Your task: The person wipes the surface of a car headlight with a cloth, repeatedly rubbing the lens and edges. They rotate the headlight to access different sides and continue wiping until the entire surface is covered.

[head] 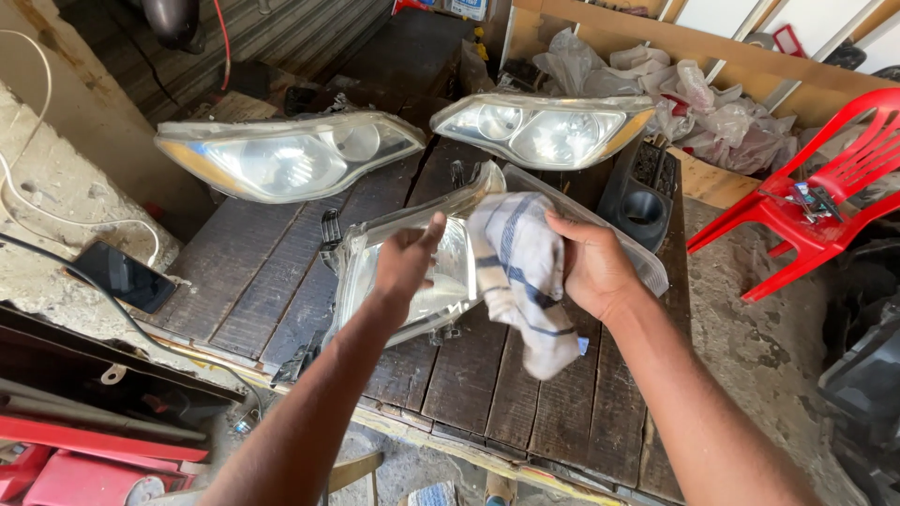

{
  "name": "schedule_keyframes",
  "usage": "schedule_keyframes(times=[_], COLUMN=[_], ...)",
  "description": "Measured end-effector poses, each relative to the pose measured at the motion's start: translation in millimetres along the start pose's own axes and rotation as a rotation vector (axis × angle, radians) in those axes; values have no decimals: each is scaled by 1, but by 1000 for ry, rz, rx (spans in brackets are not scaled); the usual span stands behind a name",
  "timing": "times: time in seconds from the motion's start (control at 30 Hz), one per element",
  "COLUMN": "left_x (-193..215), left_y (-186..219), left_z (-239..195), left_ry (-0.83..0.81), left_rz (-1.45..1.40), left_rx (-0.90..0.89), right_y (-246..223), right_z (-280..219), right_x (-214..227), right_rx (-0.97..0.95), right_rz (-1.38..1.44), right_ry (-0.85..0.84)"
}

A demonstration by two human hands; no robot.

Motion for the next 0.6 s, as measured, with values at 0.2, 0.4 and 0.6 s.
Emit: schedule_keyframes(times=[0.2,0.4,0.6], left_x=[-44,-27,-19], left_y=[39,-18,-13], left_z=[-81,15,34], left_ry=[-386,-224,-147], left_rz=[-314,-549,-454], left_rx=[264,-27,-113], right_y=[18,15,18], right_z=[15,-2,2], right_x=[18,26,54], right_rx=[-17,42,-14], right_rz=[-88,-207,-529], right_ry=[-140,14,53])
Point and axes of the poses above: each hand's wrist, its own z-axis towards the middle knuckle, its own x-axis out of the back of the hand, y = z × x, the point moved 3 cm from there along z, towards the middle knuckle, and after that the axes turned 12 degrees about -y, right-handed, at the moved point
